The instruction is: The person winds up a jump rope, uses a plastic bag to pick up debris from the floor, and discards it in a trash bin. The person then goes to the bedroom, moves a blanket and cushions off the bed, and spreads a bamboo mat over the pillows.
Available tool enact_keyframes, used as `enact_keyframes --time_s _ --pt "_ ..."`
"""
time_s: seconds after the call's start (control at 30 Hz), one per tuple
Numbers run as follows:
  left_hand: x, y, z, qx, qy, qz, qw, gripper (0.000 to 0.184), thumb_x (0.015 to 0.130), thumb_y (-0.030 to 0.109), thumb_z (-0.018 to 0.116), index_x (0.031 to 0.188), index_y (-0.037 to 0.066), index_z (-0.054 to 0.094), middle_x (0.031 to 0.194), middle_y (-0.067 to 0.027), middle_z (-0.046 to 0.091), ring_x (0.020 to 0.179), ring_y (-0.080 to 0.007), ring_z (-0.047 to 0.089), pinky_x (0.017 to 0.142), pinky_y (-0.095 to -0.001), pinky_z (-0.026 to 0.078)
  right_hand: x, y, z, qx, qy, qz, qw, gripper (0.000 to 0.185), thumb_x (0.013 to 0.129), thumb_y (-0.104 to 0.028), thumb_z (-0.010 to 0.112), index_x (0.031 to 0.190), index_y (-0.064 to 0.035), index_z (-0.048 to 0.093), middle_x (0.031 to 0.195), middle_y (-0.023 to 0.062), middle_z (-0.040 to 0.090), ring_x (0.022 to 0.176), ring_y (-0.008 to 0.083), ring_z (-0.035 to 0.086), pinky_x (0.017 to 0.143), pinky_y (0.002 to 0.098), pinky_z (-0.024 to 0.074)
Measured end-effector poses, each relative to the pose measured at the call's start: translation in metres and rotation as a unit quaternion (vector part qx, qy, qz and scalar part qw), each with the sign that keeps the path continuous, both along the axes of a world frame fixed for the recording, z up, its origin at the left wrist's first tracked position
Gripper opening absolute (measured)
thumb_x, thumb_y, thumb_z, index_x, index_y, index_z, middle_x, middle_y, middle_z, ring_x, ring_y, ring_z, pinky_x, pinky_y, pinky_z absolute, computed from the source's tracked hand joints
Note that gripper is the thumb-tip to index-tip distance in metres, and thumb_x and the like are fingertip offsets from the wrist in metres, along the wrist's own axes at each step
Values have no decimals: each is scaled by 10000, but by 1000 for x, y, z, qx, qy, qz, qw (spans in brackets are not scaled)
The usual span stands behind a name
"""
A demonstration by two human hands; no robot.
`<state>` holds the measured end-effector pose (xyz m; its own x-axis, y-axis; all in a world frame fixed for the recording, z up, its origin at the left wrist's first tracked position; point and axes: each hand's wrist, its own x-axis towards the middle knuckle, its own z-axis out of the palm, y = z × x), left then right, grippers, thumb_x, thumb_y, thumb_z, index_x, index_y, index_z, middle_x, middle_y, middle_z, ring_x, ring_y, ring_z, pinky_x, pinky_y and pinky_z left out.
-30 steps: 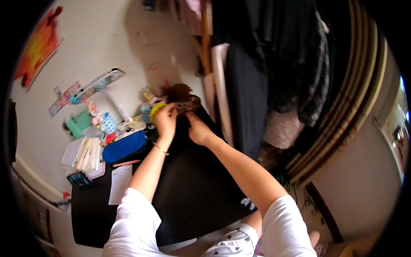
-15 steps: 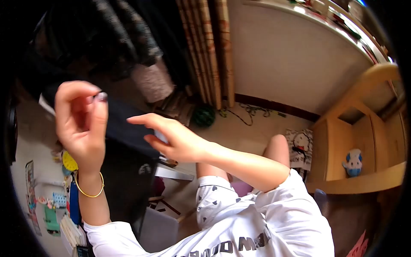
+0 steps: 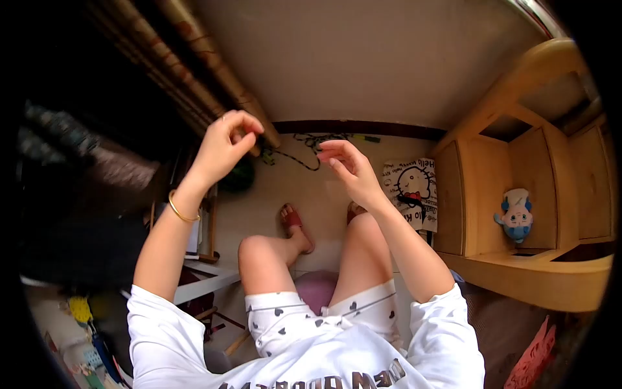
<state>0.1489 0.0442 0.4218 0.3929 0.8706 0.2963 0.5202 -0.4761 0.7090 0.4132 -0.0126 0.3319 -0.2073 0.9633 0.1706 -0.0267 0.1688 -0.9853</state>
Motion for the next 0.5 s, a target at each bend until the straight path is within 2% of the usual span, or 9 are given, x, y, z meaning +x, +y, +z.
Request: enact_keyframes --time_s 0.2,0.27,0.33,0.37,0.5 --pt "18 65 -197 -162 25 33 986 124 772 14 608 880 58 648 871 -75 600 602 -126 511 609 -253 440 55 77 -151 -126 -26 -51 990 270 904 57 478 1141 -48 553 995 34 608 976 139 579 876 280 449" --pt "18 82 -277 -223 -5 29 974 147 768 10 610 899 64 648 891 -71 615 663 -138 554 640 -259 454 57 104 -207 -140 -98 -19 985 294 878 80 480 1134 -48 551 964 32 605 931 137 580 836 287 460" --pt "29 96 -323 -292 8 41 956 147 789 8 599 920 58 640 897 -62 623 718 -145 582 693 -287 482 56 129 -255 -114 -143 7 983 299 842 90 493 1106 -37 551 919 45 612 847 146 572 769 295 472" --pt "33 103 -351 -335 7 53 941 146 797 6 594 928 54 637 899 -61 625 738 -149 592 714 -297 489 56 141 -275 -138 -186 20 973 289 842 79 503 1103 -35 552 925 56 620 856 166 582 767 304 475" --pt "35 132 -447 -367 14 51 929 182 806 -3 598 975 53 633 930 -72 636 816 -186 617 760 -307 503 53 194 -347 -175 -370 67 910 287 837 31 538 1116 -34 556 964 105 649 900 261 615 778 356 490"
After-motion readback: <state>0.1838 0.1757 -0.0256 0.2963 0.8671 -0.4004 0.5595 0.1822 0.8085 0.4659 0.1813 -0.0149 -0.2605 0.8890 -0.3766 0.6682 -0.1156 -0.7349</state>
